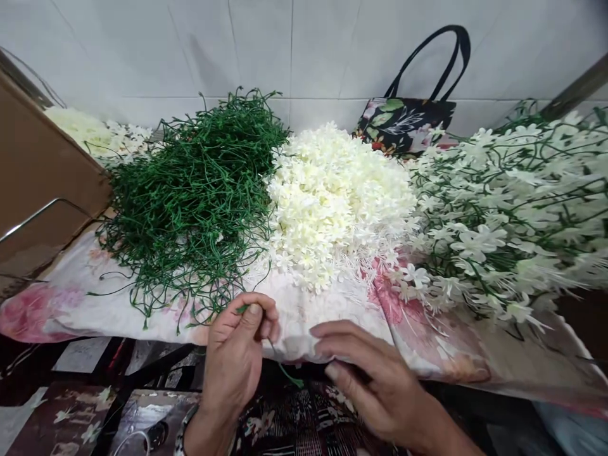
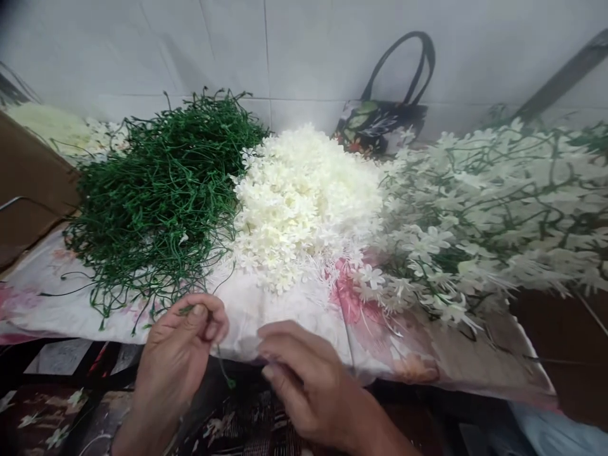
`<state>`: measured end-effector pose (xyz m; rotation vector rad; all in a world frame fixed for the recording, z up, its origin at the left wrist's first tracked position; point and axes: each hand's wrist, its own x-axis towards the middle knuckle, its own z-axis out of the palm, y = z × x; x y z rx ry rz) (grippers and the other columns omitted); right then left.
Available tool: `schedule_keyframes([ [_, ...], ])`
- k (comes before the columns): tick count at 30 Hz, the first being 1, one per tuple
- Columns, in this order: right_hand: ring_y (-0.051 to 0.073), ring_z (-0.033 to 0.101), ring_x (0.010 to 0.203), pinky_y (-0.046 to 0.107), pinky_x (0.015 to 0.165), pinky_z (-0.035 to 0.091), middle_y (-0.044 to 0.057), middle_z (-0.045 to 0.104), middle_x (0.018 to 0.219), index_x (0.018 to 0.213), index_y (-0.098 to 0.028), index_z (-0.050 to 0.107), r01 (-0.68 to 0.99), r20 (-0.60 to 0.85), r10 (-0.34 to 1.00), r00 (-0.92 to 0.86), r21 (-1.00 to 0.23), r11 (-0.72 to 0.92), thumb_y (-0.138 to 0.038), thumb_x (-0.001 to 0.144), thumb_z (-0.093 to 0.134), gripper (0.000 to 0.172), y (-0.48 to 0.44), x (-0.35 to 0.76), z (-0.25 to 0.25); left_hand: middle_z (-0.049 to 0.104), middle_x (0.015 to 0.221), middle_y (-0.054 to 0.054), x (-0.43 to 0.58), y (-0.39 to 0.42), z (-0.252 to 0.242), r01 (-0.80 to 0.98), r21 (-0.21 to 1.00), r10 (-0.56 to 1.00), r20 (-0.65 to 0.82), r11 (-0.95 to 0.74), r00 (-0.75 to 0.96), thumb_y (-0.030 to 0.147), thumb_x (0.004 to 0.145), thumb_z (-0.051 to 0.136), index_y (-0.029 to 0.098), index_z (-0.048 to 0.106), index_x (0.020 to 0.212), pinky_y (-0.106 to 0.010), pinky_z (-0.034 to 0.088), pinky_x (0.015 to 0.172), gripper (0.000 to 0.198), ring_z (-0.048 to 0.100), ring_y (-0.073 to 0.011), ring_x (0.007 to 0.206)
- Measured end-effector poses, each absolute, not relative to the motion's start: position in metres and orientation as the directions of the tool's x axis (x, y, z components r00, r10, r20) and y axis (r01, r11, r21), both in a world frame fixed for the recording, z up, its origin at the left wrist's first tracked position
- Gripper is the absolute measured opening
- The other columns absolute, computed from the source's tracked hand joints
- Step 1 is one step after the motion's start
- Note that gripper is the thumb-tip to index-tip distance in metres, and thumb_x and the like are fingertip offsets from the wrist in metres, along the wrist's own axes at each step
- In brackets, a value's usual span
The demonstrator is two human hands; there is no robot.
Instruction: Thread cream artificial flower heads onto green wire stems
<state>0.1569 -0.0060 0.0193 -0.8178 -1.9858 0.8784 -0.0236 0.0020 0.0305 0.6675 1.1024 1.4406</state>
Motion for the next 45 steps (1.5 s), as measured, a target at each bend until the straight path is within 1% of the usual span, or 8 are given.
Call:
schedule_keyframes([
  [3, 0.014, 0.058, 0.081, 0.025, 0.071, 0.048, 0.007, 0.061, 0.085, 0.096, -0.014, 0.056, 0.559, 0.506, 0.801, -0.32, -0.582, 0.591, -0.004, 0.084, 0.047, 0.018, 0.005, 0.181, 0.014, 0.048, 0.05, 0.004, -0.028, 0.01, 0.03, -0.209, 0.959, 0.964, -0.224, 0.191, -0.143, 0.028, 0.071, 0.064, 0.015, 0.066, 0.07, -0.015, 0.023, 0.038, 0.012, 0.032, -0.0043, 0.04],
  [6, 0.016, 0.055, 0.073, 0.029, 0.068, 0.044, 0.007, 0.057, 0.076, 0.085, -0.013, 0.058, 0.79, 0.508, 0.812, -0.285, -0.354, 0.5, -0.006, 0.085, 0.046, 0.014, 0.013, 0.196, 0.009, 0.047, 0.051, 0.004, -0.025, 0.021, 0.032, 0.225, 0.962, 0.987, -0.158, 0.156, -0.009, 0.024, 0.073, 0.057, 0.016, 0.063, 0.073, -0.019, 0.027, 0.041, 0.011, 0.037, -0.008, 0.044],
  [14, 0.019, 0.049, 0.071, 0.031, 0.063, 0.037, 0.005, 0.052, 0.071, 0.075, -0.016, 0.06, 0.905, 0.387, 0.854, -0.348, -0.097, 0.413, -0.011, 0.085, 0.048, 0.016, 0.021, 0.193, 0.0, 0.058, 0.07, -0.002, -0.003, 0.046, 0.031, 0.772, 0.59, 0.966, 0.233, -0.235, 0.116, 0.013, 0.079, 0.045, 0.019, 0.055, 0.074, -0.027, 0.039, 0.06, 0.012, 0.054, -0.0163, 0.065],
  [21, 0.019, 0.045, 0.068, 0.032, 0.064, 0.036, 0.005, 0.048, 0.066, 0.066, -0.016, 0.055, 0.901, 0.434, 0.825, -0.362, -0.067, 0.43, -0.009, 0.084, 0.046, 0.021, 0.027, 0.192, -0.005, 0.059, 0.077, -0.003, 0.004, 0.051, 0.024, 0.792, 0.545, 0.955, 0.252, -0.274, 0.157, 0.008, 0.079, 0.044, 0.018, 0.054, 0.083, -0.028, 0.041, 0.065, 0.015, 0.056, -0.017, 0.071],
  [28, 0.021, 0.05, 0.078, 0.035, 0.072, 0.041, 0.009, 0.054, 0.079, 0.075, -0.015, 0.053, 0.84, 0.488, 0.811, -0.324, -0.247, 0.484, -0.009, 0.086, 0.043, 0.016, 0.025, 0.193, 0.001, 0.052, 0.071, -0.001, 0.02, 0.055, 0.022, 0.835, 0.485, 0.962, 0.201, -0.261, 0.184, 0.011, 0.081, 0.044, 0.018, 0.051, 0.07, -0.027, 0.033, 0.054, 0.014, 0.047, -0.0142, 0.059],
  [36, 0.012, 0.051, 0.067, 0.024, 0.062, 0.042, 0.002, 0.053, 0.073, 0.082, -0.017, 0.048, 0.697, 0.537, 0.816, -0.214, -0.502, 0.513, -0.007, 0.084, 0.046, 0.011, 0.026, 0.199, 0.005, 0.049, 0.059, 0.003, 0.01, 0.058, 0.021, 0.323, 0.944, 0.995, 0.087, -0.07, -0.04, 0.014, 0.071, 0.054, 0.016, 0.054, 0.062, -0.02, 0.032, 0.048, 0.01, 0.041, -0.0082, 0.051],
  [40, 0.009, 0.047, 0.057, 0.021, 0.054, 0.039, -0.002, 0.05, 0.065, 0.078, -0.018, 0.047, 0.693, 0.51, 0.843, -0.175, -0.544, 0.473, -0.01, 0.084, 0.046, 0.011, 0.026, 0.191, 0.018, 0.042, 0.05, 0.007, 0.008, 0.055, 0.02, 0.075, 0.997, 0.996, -0.026, 0.033, -0.081, 0.019, 0.07, 0.059, 0.016, 0.058, 0.065, -0.018, 0.023, 0.039, 0.006, 0.029, -0.005, 0.041],
  [45, 0.008, 0.049, 0.057, 0.02, 0.053, 0.04, -0.002, 0.051, 0.064, 0.078, -0.017, 0.049, 0.576, 0.489, 0.842, -0.23, -0.628, 0.522, -0.009, 0.084, 0.045, 0.012, 0.026, 0.169, 0.037, 0.057, 0.062, 0.002, 0.013, 0.042, 0.025, 0.186, 0.972, 0.98, 0.167, -0.145, -0.11, 0.013, 0.071, 0.06, 0.017, 0.06, 0.064, -0.018, 0.038, 0.048, 0.007, 0.049, -0.0084, 0.054],
])
